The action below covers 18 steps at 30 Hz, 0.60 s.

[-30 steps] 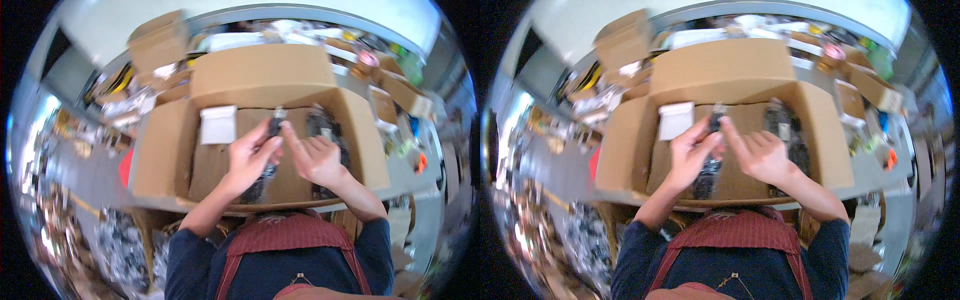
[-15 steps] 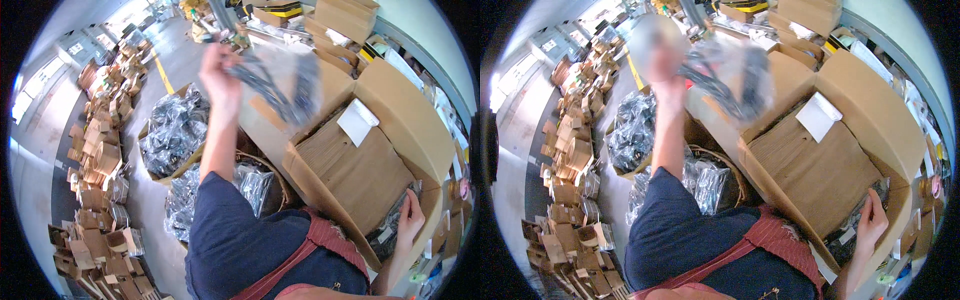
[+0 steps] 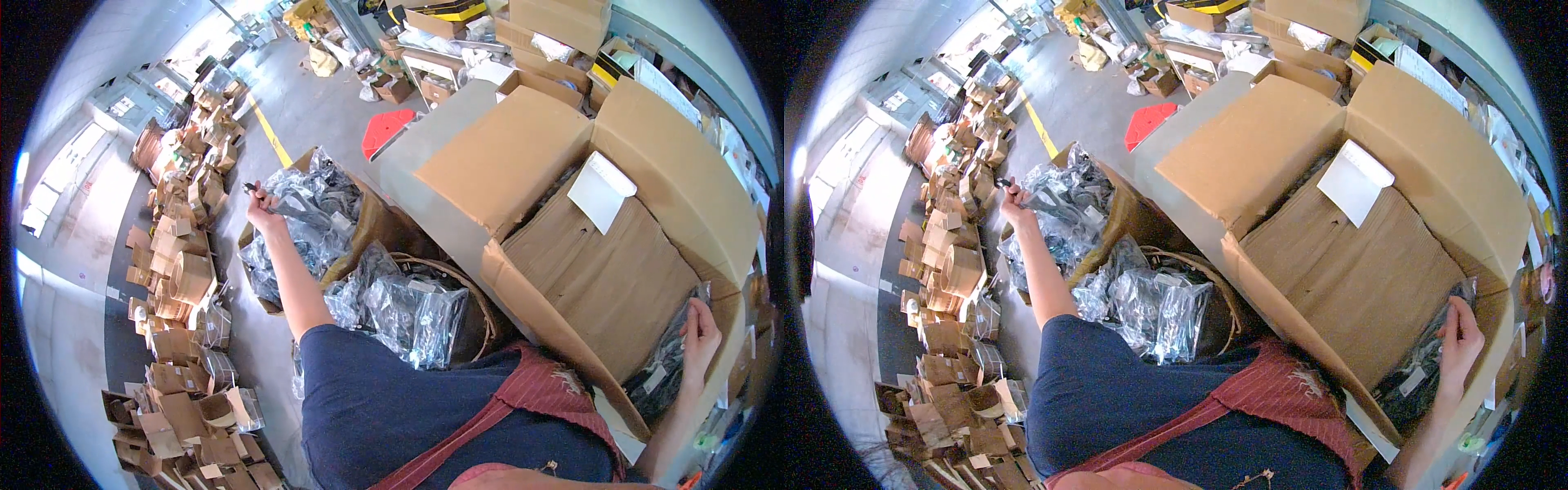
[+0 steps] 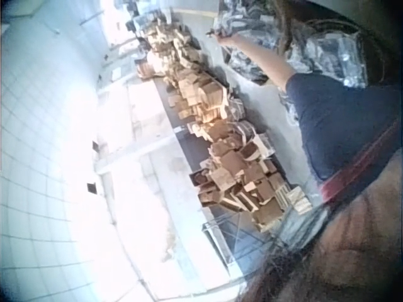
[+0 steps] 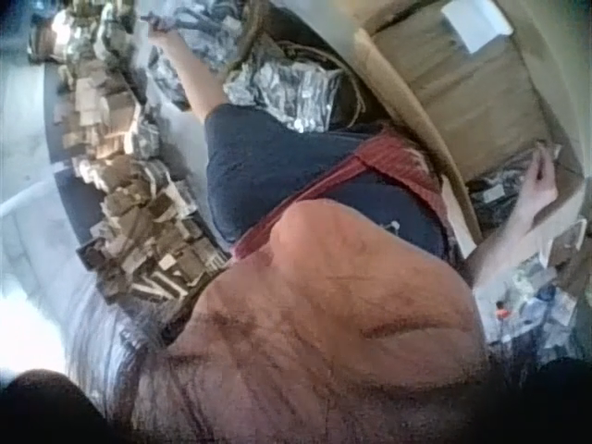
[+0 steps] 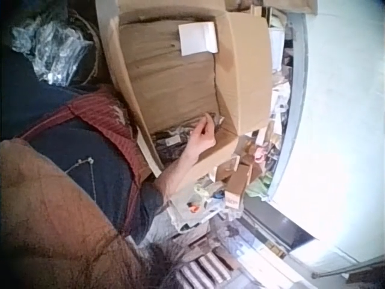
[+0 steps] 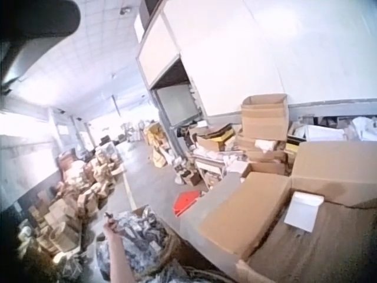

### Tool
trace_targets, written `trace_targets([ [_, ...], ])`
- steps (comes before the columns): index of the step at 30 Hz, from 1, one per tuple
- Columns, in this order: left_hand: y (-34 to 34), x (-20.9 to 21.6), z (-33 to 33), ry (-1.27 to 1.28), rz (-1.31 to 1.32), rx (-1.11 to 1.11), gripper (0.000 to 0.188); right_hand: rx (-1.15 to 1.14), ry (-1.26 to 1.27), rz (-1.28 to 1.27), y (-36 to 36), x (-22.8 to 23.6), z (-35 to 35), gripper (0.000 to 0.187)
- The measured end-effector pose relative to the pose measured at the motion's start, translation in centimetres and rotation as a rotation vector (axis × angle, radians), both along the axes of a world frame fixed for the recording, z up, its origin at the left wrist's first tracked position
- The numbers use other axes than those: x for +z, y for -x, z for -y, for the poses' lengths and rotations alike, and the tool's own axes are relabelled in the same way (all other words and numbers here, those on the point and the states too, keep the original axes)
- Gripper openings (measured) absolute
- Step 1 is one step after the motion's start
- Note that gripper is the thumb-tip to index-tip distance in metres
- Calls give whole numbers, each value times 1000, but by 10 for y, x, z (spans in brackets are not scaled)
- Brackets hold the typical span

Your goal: The person picks up several packaged electronic cables from a large cardboard box, removes cardboard dividers, and places the items one at a time into adjacent bins in a warehouse setting.

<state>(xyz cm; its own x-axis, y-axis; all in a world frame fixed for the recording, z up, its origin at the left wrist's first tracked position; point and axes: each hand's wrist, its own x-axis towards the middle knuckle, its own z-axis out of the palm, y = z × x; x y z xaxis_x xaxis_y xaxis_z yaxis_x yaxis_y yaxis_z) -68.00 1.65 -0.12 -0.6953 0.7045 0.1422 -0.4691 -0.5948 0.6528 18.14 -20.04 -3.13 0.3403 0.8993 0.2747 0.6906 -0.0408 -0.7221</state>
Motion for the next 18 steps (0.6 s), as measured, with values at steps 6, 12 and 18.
trace_targets([
  [6,30,19,-39,47,-86,106,29,-132,83,-24,-15,5,2,23],
  [12,16,-52,-98,1200,-1130,221,83,-326,117,73,-17,24,21,30],
  [18,-90,-122,-92,1535,-1475,213,120,-281,75,20,-15,27,5,32],
])
